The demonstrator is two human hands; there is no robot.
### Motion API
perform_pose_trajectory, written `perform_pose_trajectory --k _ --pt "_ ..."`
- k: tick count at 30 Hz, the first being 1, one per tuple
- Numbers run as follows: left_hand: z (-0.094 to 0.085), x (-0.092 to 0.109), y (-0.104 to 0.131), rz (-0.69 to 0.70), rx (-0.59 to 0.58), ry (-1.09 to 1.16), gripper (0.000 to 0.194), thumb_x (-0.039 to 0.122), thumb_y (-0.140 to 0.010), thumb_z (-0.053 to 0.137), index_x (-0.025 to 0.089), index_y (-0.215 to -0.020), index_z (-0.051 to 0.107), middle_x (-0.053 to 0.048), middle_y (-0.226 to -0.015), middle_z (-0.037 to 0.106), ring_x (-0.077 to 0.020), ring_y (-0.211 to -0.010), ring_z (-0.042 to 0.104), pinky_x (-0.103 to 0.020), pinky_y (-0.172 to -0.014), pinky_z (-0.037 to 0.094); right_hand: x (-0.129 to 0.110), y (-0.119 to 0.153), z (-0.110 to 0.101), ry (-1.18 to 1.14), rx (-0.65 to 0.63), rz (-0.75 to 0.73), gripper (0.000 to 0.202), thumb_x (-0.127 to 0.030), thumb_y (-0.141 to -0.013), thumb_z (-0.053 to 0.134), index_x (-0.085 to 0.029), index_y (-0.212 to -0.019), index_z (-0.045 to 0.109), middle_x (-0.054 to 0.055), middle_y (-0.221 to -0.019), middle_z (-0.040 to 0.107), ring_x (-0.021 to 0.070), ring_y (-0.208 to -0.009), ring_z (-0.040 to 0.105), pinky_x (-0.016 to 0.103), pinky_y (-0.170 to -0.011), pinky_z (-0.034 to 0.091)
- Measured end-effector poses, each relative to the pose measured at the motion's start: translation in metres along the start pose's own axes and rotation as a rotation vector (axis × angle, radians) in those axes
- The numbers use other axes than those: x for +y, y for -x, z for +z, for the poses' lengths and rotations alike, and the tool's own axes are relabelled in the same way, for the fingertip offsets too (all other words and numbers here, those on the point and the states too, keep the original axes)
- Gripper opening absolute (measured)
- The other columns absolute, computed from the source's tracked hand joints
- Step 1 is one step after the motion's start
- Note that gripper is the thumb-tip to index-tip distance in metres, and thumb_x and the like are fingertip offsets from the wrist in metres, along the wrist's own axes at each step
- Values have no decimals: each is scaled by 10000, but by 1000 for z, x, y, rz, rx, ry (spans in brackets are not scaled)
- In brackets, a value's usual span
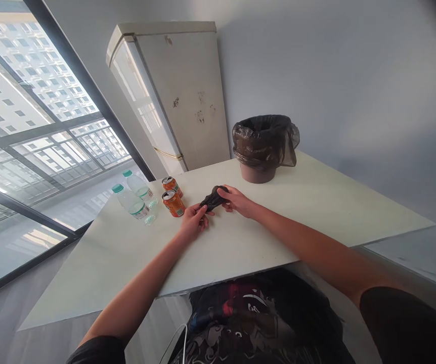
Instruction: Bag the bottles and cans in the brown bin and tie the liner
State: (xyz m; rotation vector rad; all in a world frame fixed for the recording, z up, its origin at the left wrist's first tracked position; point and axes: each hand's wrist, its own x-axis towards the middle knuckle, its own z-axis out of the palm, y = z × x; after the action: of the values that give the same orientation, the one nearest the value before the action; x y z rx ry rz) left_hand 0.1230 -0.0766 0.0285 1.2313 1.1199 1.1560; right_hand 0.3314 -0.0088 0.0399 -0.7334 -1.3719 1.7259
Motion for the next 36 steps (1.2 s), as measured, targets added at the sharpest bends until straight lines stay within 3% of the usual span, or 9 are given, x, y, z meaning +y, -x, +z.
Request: perform_pose_trajectory --k 4,7,12,15,18,22,26,31,36 --pt "-1 2 0 21 14 -22 550 645 -833 781 121 -972 684 -88 -799 771 -89 -434 569 -214 -370 397 -1 6 8 -29 -107 71 544 -570 -705 939 -176 -966 669 -10 -765 555 98 -598 422 258 -504 302" --pt "-1 0 0 33 -25 -57 558 648 -840 773 120 -1002 689 -80 -779 766 -95 -434 576 -220 -390 428 -3 5 9 -133 -85 3 490 -457 -671 974 -182 -982 712 19 -846 640 119 -676 489 269 -569 359" --pt "2 -6 2 63 -174 -154 566 636 -856 768 128 -1087 667 -133 -995 791 -104 -507 640 -218 -425 475 -6 1 2 -143 -72 -75 492 -423 -715 947 -197 -1114 769 76 -1074 754 188 -916 638 294 -725 447" --pt "2 -7 2 86 -147 -190 561 639 -877 746 145 -1118 632 -106 -1004 765 -113 -560 668 -217 -462 504 -7 0 -2 -118 -66 -125 454 -413 -735 932 -188 -1097 777 76 -1093 774 213 -1002 670 327 -852 505" --pt "-1 -8 0 106 -94 -237 489 642 -904 705 173 -991 599 -4 -777 673 -92 -490 589 -206 -443 448 -10 2 -2 -150 -47 -133 436 -392 -734 931 -194 -1082 759 71 -1121 778 230 -1077 696 371 -966 535" --pt "-4 -12 -3 110 -61 -355 416 600 -954 630 201 -862 563 92 -526 428 -74 -401 397 -198 -414 302 -10 3 -1 -81 2 -54 482 -406 -757 912 -204 -1122 670 75 -1026 781 230 -958 743 372 -871 580" --pt "-4 -16 -5 101 -88 -425 365 557 -958 605 207 -858 573 83 -546 425 -91 -437 385 -217 -444 295 -10 1 -17 269 94 17 506 -343 -788 875 -239 -1139 525 39 -942 771 210 -812 726 336 -759 567" --pt "-6 -14 -4 114 -102 -496 351 537 -964 578 208 -845 589 60 -595 465 -113 -509 414 -235 -501 308 -37 6 -72 1224 121 166 384 -200 -726 878 -230 -949 568 24 -1009 733 196 -924 677 256 -756 485" --pt "-9 -14 -7 163 -138 -580 309 468 -963 570 193 -831 616 19 -717 571 -130 -637 462 -250 -598 355 -65 21 -121 1469 322 386 334 -206 -704 886 -213 -925 636 85 -987 716 256 -938 673 294 -712 465"
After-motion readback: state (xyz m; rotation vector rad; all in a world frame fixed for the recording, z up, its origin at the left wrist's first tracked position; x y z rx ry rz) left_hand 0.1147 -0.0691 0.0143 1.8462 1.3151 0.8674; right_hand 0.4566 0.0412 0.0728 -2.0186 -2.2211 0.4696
